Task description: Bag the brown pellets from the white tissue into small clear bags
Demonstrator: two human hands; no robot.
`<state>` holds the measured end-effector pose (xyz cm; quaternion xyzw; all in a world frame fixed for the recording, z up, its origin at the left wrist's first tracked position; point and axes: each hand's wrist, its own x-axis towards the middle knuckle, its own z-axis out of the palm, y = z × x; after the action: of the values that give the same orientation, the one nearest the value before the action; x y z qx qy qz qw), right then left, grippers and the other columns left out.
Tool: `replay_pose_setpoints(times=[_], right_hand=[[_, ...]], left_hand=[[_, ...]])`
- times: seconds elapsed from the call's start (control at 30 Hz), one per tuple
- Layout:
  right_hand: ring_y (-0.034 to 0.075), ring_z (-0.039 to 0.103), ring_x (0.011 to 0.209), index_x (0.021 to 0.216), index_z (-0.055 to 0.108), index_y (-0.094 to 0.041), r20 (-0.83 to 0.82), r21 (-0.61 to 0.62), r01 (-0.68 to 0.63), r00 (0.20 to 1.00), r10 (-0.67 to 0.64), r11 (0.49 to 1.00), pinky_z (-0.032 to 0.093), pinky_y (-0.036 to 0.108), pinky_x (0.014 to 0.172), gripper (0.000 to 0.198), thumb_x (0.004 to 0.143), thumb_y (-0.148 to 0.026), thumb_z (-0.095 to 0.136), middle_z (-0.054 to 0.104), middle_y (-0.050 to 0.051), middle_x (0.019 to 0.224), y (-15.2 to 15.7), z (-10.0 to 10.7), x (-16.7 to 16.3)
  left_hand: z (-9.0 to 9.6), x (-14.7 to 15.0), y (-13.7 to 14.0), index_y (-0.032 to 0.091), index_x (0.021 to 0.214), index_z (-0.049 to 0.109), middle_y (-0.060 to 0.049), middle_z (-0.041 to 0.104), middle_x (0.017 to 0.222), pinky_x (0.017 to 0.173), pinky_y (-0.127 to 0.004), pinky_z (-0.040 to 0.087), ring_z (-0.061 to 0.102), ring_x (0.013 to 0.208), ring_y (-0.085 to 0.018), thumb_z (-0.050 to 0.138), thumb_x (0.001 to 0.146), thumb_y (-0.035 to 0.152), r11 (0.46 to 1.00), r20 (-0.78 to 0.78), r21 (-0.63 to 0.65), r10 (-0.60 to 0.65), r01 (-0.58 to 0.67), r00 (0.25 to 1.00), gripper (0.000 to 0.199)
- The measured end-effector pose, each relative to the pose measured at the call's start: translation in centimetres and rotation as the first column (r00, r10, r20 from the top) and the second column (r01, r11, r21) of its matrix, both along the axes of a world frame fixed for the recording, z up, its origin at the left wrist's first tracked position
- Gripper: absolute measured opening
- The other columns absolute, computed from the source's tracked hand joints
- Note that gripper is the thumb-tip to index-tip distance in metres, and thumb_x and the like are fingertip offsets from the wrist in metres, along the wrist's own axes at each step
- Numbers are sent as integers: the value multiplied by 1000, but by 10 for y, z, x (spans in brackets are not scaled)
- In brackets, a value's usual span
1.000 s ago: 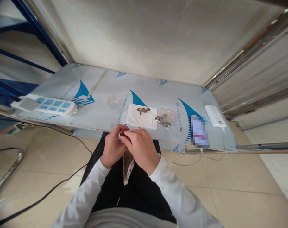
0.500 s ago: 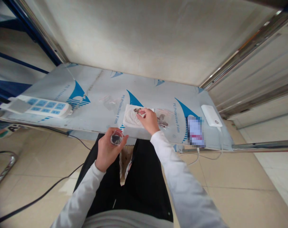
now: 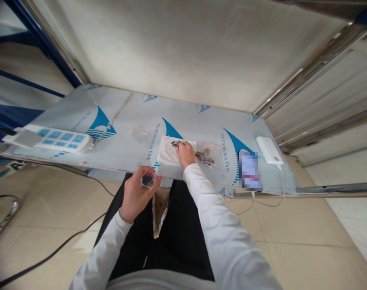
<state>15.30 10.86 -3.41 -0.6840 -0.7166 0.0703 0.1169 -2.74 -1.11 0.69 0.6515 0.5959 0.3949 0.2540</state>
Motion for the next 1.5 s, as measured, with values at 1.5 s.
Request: replay_pose_setpoints(times=[1.5], right_hand=[[19, 67, 89, 106, 63, -22, -937, -130, -113, 338, -85, 985, 53, 31, 78, 34, 76, -35, 72, 72, 5, 95, -149, 86, -20]], left_hand=[[20, 13, -24, 16, 80, 65, -3, 68, 77, 74, -24, 48, 62, 73, -13, 69, 78, 30, 997, 760, -75, 34, 36, 648, 15]])
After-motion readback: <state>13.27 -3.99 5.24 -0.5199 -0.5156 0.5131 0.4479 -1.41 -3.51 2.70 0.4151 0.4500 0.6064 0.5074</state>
